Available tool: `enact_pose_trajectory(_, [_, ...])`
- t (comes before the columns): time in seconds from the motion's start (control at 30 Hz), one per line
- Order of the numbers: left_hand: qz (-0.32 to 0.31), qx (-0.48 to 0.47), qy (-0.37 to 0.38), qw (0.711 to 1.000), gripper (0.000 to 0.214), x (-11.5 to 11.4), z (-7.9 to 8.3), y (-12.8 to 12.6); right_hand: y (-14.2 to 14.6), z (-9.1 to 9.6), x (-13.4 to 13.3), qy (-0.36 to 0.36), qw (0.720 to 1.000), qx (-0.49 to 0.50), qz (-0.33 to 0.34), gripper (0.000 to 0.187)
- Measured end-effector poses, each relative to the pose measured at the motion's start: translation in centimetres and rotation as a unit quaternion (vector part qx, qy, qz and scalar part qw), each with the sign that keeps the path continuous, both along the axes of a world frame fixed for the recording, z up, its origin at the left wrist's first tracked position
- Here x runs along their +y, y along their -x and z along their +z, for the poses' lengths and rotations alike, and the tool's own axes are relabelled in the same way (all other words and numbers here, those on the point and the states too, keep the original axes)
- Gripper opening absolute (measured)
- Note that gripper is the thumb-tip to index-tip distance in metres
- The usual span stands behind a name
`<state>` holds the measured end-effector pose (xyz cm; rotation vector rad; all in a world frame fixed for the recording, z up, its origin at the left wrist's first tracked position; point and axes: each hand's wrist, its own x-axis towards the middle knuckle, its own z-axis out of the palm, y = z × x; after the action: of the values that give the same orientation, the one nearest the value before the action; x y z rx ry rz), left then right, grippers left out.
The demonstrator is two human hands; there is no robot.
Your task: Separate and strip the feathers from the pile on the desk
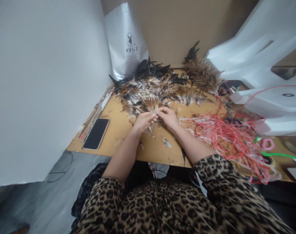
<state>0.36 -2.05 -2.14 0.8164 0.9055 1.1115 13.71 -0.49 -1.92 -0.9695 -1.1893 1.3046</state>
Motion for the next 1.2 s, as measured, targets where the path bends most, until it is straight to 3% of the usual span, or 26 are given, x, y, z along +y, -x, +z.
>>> enact_pose_trajectory(0.33, [0.025,0.145,-0.086,0.985,0.015,-0.5,0.6,-0.6,-0.8,-0.1,0.3,-0.03,0.999,-0.026,0.031,0.024])
enact_pose_trajectory(0.7, [0.014,0.166,-0.09,0.982,0.015,-0.4,0.2,-0.4,-0.7,0.2,0.1,-0.023,0.998,-0.045,0.031,0.027])
enact_pose_trajectory(0.83, [0.035,0.093,-0.061,0.993,0.018,-0.1,0.1,0.0,-0.8,0.3,0.0,-0.088,0.989,-0.114,0.015,0.028])
enact_pose_trajectory(0.93, [0.047,0.027,-0.041,0.998,0.023,0.0,0.2,0.3,-1.0,0.4,-0.2,-0.213,0.951,-0.223,-0.003,0.035])
enact_pose_trajectory(1.03, [0.038,-0.005,-0.035,0.999,0.024,-0.1,0.2,0.4,-1.2,0.6,-0.7,-0.309,0.881,-0.359,-0.006,0.031])
enact_pose_trajectory(1.1, [0.033,-0.009,-0.028,0.999,0.023,-0.2,0.2,0.3,-1.2,0.7,-0.9,-0.329,0.842,-0.427,-0.014,0.028])
enact_pose_trajectory(1.2, [0.028,-0.001,-0.02,0.999,0.021,-0.2,0.2,0.2,-1.3,0.6,-0.9,-0.328,0.813,-0.48,-0.03,0.027])
